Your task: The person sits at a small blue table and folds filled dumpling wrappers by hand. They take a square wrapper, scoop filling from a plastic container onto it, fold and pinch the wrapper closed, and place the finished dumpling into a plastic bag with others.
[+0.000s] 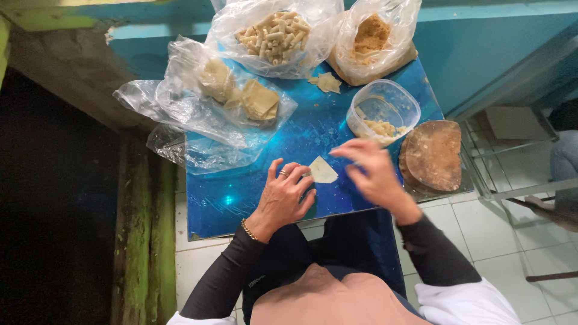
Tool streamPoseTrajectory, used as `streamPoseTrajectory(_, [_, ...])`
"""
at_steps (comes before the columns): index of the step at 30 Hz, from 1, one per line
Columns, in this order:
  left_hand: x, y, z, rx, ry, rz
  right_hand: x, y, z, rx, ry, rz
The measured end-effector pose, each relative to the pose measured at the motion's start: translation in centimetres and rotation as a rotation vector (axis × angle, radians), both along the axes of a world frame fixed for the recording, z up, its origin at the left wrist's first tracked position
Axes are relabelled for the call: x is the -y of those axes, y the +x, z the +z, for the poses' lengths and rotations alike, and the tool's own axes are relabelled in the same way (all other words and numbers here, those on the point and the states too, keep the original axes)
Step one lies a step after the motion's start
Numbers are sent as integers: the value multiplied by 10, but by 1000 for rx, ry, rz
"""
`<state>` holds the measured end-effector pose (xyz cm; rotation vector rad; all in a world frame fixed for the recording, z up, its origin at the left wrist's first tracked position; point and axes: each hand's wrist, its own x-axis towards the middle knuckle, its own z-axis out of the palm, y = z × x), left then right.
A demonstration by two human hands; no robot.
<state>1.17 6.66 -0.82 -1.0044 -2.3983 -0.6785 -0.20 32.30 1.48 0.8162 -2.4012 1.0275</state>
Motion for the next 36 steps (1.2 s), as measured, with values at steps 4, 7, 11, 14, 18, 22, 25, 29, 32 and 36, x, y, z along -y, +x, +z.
streamPoseTrajectory(4, [1, 1, -1, 8, 3, -3, 31, -11, -19, -47, 213, -54])
streamPoseTrajectory(7, [3, 0, -2, 18, 14, -1, 33, -8, -26, -254, 467, -162])
streamPoseTrajectory(11, [5, -1, -3, 21, 18, 7, 23, -10, -23, -395, 688, -239])
streamPoseTrajectory(14, [6, 1, -4, 27, 23, 8, 24, -12, -20, -350, 620, -242])
streamPoseTrajectory(18, [6, 1, -3, 19, 26, -6, 33, 0, -20, -269, 557, -144])
streamPoseTrajectory(22, [5, -1, -1, 23, 38, -14, 6, 0, -9, -351, 545, -207])
streamPoseTrajectory(25, [5, -2, 2, 30, 44, -19, -35, -49, 9, -382, 443, -325])
streamPoseTrajectory(29, [3, -1, 6, 36, 48, -30, -78, -180, 26, -394, 407, -556])
streamPoseTrajectory(32, [2, -3, 10, 46, 56, -34, -81, -265, 15, -204, 667, -609])
streamPoseTrajectory(36, [2, -8, 15, 48, 73, -23, -86, -309, -8, -289, 726, -667])
